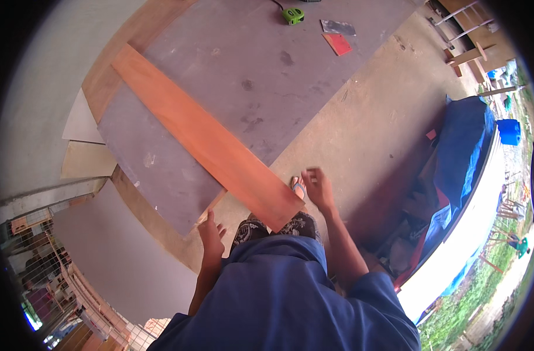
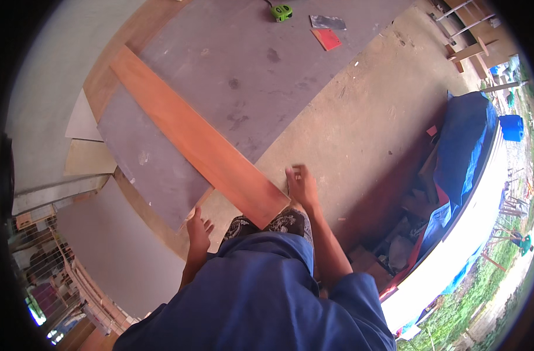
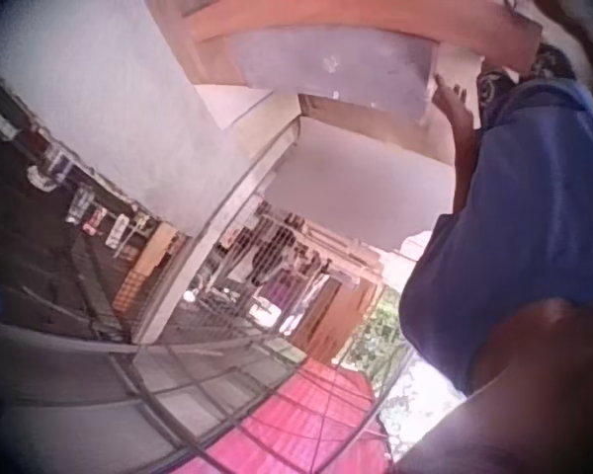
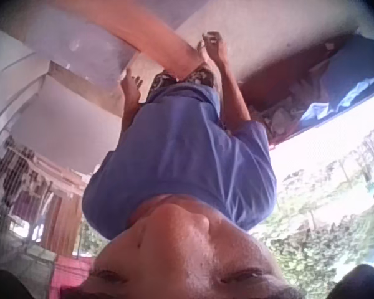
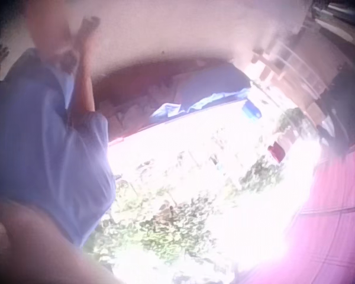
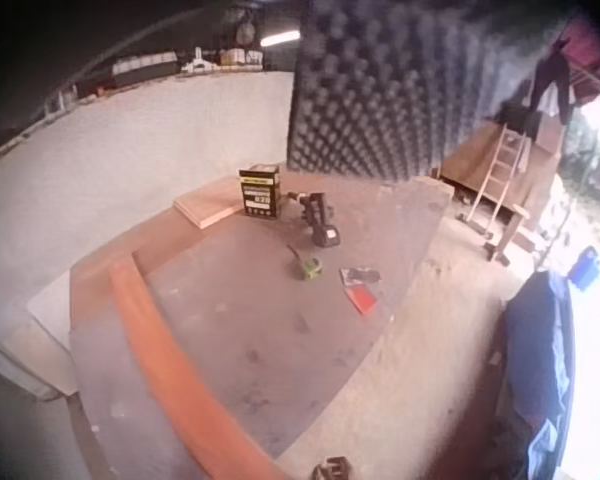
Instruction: The person measures and marks a large sheet of plywood with a tape measure and pencil, then moves the sheet and a cut plank around the workshop. The person handles the plywood and plank by hand, aligning them on a workbench and marking cut lines.
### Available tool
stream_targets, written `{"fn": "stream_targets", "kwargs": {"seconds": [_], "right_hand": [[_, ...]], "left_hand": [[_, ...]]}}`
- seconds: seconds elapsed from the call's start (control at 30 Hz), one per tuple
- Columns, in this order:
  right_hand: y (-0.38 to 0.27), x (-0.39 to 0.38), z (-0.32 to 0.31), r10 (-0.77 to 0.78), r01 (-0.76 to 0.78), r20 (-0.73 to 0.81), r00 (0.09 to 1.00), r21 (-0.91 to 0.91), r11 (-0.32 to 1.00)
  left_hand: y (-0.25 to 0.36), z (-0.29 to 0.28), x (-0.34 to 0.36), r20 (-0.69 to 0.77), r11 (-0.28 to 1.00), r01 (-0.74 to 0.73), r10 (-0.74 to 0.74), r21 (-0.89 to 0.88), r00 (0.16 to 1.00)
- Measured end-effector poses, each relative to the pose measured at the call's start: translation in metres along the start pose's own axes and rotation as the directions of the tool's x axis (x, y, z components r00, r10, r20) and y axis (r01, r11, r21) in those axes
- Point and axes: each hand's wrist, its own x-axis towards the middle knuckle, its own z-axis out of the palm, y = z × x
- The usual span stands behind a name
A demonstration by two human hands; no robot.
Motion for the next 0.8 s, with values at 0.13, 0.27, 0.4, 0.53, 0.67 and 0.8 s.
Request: {"fn": "stream_targets", "kwargs": {"seconds": [0.13, 0.27, 0.4, 0.53, 0.67, 0.8], "right_hand": [[-0.023, 0.108, 0.008, 0.04, -0.127, 0.264, 0.964, 0.319, 0.939], [-0.043, 0.151, 0.003, -0.077, 0.034, 0.394, 0.916, 0.117, 0.993], [-0.047, 0.151, 0.0, -0.059, -0.08, 0.403, 0.914, 0.32, 0.944], [-0.047, 0.148, 0.007, 0.014, -0.175, 0.399, 0.917, 0.372, 0.912], [-0.051, 0.148, 0.01, -0.051, -0.108, 0.41, 0.911, 0.356, 0.928], [-0.058, 0.15, 0.008, -0.059, -0.07, 0.398, 0.915, 0.301, 0.951]], "left_hand": [[-0.023, 0.021, 0.032, 0.174, 0.706, 0.239, -0.165, -0.667, 0.971], [-0.028, 0.036, 0.053, -0.018, 0.614, 0.113, -0.203, -0.781, 0.979], [-0.02, 0.047, 0.045, -0.133, 0.708, 0.077, -0.237, -0.702, 0.962], [-0.007, 0.039, 0.036, -0.191, 0.858, 0.148, -0.272, -0.492, 0.943], [0.012, -0.005, 0.065, -0.525, 0.824, -0.19, 0.5, 0.534, 0.689], [0.031, -0.068, 0.135, -0.664, 0.744, 0.096, 0.52, 0.661, 0.537]]}}
